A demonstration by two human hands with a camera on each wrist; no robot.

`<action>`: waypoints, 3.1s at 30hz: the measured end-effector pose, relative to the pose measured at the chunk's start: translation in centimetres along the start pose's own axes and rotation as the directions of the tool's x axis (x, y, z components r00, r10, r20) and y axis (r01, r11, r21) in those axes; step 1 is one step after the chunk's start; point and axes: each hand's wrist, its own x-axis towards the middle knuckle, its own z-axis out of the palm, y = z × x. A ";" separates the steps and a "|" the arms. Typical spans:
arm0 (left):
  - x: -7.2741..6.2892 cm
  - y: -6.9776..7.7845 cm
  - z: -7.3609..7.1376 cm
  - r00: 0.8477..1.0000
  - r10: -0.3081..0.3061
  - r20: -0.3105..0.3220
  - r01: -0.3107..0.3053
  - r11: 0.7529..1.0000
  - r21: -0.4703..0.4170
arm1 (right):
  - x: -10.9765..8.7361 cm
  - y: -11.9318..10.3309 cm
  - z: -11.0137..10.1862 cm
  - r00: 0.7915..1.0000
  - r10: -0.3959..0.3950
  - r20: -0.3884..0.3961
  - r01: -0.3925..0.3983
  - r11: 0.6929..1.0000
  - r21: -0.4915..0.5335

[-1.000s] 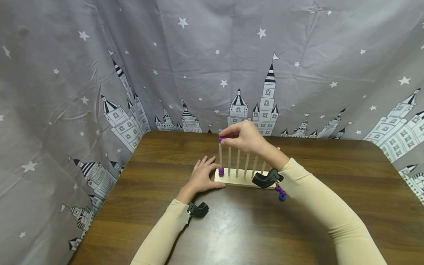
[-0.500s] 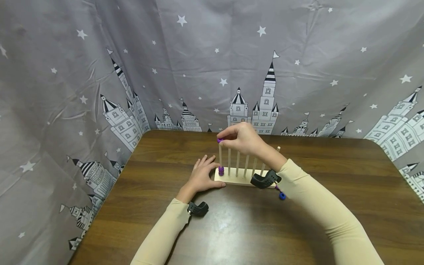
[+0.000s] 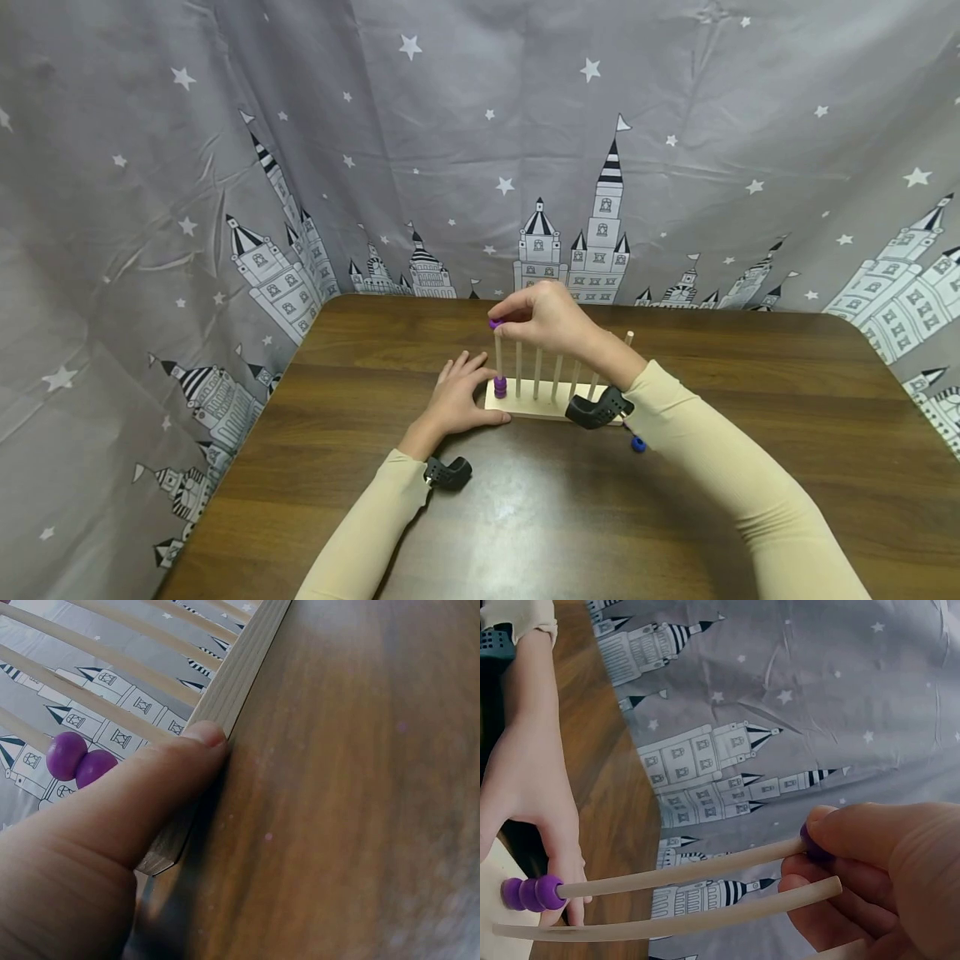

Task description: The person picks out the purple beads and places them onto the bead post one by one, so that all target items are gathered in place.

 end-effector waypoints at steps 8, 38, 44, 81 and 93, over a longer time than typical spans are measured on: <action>0.0 0.0 0.0 1.000 0.000 0.002 0.000 1.000 -0.008 | 0.1 0.1 0.1 0.999 0.011 0.038 -0.010 1.000 -0.026; 0.0 0.0 0.1 1.000 0.006 -0.006 -0.007 1.000 -0.004 | 0.2 0.2 0.1 0.996 0.048 0.072 -0.046 0.999 -0.030; 0.0 0.0 0.1 1.000 0.008 -0.006 -0.008 1.000 -0.005 | 0.2 0.2 0.1 0.996 0.049 0.078 -0.047 0.999 -0.027; 0.1 0.1 0.0 1.000 0.006 -0.003 -0.006 1.000 0.000 | -0.2 0.2 -0.4 0.998 0.049 -0.035 -0.047 0.998 0.048; 0.1 -0.1 0.3 1.000 -0.002 0.003 0.002 1.000 0.013 | -4.0 2.9 -4.6 0.976 0.142 -0.163 -0.127 0.987 0.094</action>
